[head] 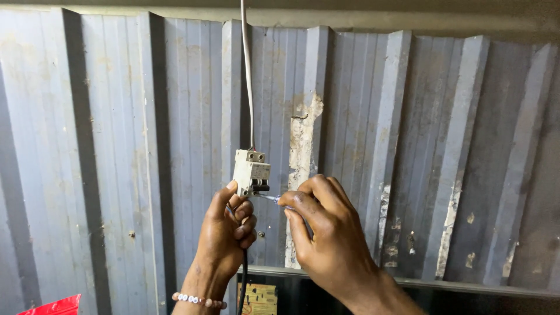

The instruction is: Wiring a circuit breaker by stripping wires and securing them into terminals using a screwdriver.

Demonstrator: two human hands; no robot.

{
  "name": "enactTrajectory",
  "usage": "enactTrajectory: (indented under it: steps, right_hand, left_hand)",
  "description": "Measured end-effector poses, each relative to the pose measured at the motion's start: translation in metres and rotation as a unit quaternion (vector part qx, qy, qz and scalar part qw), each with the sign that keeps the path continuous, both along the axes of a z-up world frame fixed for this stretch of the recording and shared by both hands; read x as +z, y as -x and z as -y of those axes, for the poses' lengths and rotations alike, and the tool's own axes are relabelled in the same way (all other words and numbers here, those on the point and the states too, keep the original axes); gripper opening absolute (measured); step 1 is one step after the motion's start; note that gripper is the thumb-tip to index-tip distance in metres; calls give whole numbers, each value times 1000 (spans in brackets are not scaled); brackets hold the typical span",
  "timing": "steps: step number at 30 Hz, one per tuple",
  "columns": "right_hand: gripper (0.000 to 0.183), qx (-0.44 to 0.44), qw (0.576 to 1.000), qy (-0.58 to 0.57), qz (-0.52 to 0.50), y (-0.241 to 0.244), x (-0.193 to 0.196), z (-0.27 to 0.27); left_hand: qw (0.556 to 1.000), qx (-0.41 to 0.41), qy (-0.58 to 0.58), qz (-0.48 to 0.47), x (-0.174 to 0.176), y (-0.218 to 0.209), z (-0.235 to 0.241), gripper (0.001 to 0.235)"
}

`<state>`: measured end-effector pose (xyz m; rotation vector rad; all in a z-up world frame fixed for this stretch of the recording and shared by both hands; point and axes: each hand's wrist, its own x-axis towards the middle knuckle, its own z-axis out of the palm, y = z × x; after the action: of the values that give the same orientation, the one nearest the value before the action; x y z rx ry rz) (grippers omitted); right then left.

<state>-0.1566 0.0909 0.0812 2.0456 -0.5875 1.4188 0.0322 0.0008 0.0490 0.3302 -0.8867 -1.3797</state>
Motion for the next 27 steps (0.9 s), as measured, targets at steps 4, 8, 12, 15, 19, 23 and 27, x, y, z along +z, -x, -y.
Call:
enactTrajectory:
  steps: [4,8,12,15,19,23,27]
  right_hand:
    - [21,2,1000,-5,0,0,-1,1]
    - [29,-107,994,25,0,1,-7,10]
    - [20,-26,999,24,-3,0,-2,9]
    - [18,-11,1000,3,-19,1,3,2]
    - [24,3,1000,12,-11,1,3,-1]
    - [14,6,1000,3,27,-1,1,-6]
    - [14,19,999,6,33,-4,3,-7]
  left_hand:
    - [1000,8,2,3,1,1,-2,36]
    - [1000,5,9,5,1,0,-2,34]
    - [1000,5,8,3,0,1,2,36]
    - [1000,9,2,6,1,1,1,35]
    - [1000,6,-1,4,0,1,3,32]
    - [1000,2,-3,1,-1,0,2,35]
    - [1000,7,-8,6,2,2,-4,37]
